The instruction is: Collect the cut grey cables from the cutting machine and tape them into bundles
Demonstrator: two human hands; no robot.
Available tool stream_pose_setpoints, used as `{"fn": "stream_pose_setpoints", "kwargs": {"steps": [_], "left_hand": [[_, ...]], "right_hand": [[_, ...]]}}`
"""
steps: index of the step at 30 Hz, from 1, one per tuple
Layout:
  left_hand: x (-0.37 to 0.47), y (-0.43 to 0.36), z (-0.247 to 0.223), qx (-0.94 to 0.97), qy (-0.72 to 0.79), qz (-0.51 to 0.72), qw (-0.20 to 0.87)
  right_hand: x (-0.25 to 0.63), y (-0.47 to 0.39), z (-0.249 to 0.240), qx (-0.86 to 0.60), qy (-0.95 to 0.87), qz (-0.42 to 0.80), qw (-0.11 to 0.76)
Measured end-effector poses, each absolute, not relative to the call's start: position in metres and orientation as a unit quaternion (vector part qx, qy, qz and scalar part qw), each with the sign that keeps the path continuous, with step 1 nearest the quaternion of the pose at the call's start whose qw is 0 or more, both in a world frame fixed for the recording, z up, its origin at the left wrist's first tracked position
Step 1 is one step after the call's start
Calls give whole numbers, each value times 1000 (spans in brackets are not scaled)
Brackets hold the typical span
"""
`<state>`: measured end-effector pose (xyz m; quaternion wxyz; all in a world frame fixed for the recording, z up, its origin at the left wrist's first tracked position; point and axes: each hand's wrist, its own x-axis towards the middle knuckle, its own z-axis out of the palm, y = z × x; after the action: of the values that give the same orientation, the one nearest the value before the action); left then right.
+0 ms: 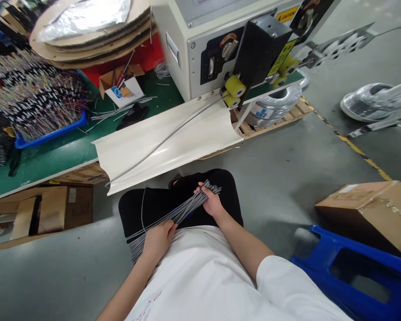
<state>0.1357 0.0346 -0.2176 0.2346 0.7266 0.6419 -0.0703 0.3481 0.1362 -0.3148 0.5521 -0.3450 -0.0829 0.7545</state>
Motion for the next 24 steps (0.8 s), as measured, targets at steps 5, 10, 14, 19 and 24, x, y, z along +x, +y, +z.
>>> {"fn": "stream_pose_setpoints", "kwargs": {"steps": [5, 10, 14, 19, 24], "left_hand": [[124, 64, -196, 786, 600, 21, 150], [128, 136, -146, 827, 524, 200, -39], [149, 193, -120, 790, 560, 226, -106], [174, 226, -115, 770, 602, 198, -72], [194, 245, -110, 773, 599, 202, -50]], "right_hand": [[349, 135, -314, -351, -81, 747, 559], [349, 132, -313, -360, -59, 750, 552], [350, 131, -313, -348, -66, 747, 562], [352, 133, -315, -333, -89, 747, 569], [351, 136, -315, -323, -97, 756, 561]]}}
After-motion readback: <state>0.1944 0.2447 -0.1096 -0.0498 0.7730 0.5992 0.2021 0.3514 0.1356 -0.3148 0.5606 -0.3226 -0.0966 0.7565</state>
